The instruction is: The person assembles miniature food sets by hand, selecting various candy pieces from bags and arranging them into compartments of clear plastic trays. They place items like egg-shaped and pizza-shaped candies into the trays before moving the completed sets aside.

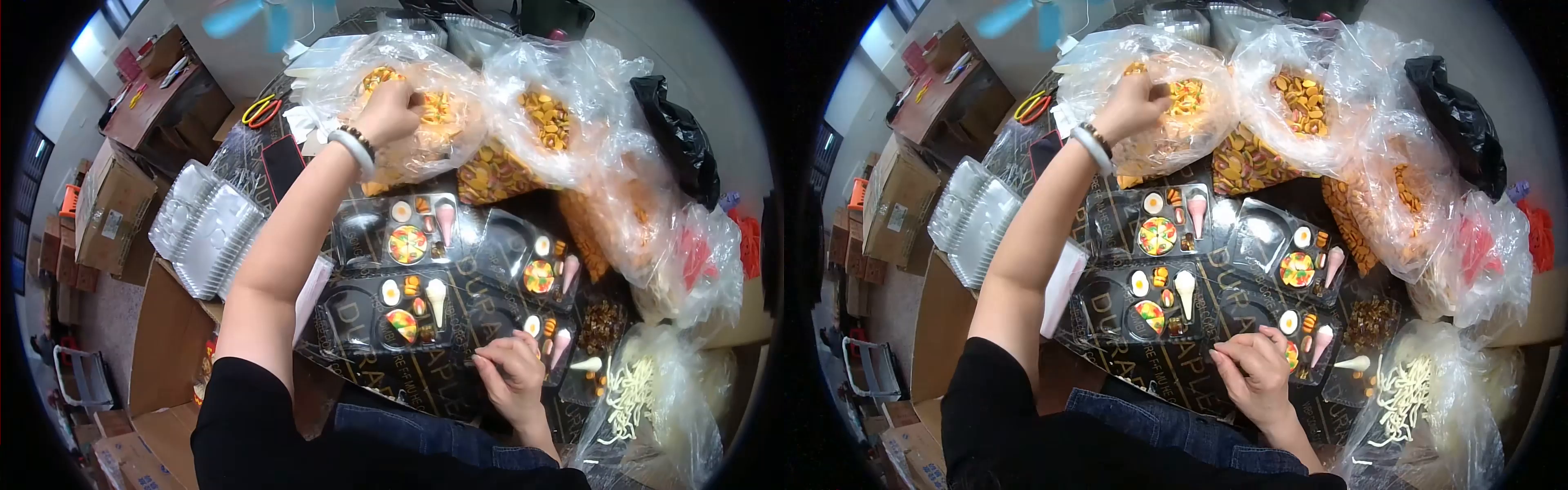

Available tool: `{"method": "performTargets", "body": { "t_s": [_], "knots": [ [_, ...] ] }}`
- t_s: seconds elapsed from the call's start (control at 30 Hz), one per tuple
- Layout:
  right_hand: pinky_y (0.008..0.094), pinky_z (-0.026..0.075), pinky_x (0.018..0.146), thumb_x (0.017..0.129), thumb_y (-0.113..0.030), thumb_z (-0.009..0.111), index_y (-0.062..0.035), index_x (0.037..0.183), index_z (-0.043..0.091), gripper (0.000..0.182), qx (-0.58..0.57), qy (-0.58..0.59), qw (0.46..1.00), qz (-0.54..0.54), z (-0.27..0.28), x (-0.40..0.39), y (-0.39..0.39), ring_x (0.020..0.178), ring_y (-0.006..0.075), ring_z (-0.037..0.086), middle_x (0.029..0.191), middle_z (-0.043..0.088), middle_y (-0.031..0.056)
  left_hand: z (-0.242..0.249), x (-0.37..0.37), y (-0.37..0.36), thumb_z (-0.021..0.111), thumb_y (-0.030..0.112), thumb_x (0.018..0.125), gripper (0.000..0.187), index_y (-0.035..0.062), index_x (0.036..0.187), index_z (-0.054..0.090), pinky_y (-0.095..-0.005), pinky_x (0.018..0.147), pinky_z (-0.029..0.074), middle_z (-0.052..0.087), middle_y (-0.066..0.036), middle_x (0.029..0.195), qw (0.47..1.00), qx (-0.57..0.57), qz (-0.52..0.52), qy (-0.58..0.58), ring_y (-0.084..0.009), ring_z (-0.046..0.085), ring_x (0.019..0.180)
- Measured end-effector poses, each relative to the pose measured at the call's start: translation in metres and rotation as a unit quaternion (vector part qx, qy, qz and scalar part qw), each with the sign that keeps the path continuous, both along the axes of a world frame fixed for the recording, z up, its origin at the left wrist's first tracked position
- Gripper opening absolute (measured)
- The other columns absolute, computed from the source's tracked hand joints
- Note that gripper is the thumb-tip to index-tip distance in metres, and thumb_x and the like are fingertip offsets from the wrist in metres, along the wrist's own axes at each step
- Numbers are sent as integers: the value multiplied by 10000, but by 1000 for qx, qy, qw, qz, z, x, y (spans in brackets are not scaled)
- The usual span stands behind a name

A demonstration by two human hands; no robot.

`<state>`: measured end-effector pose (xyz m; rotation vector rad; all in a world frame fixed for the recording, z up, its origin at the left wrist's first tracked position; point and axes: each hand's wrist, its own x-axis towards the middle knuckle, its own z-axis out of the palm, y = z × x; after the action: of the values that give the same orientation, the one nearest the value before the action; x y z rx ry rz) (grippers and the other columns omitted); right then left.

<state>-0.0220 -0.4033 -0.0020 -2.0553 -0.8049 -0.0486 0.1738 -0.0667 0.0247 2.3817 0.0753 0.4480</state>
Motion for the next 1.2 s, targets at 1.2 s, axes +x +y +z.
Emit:
{"method": "performTargets", "body": {
  "t_s": [1.2],
  "knots": [
    [252, 473, 696, 788, -36, 676, 4, 947, 642, 168, 109, 109, 988, 2, 3, -8, 25, 744, 161, 601, 809, 627, 78, -11, -73, 0, 490, 11, 896, 239, -141, 1056, 398, -206, 600, 585, 492, -220, 953, 550, -831, -73, -44, -196, 587, 698]
  ]
}}
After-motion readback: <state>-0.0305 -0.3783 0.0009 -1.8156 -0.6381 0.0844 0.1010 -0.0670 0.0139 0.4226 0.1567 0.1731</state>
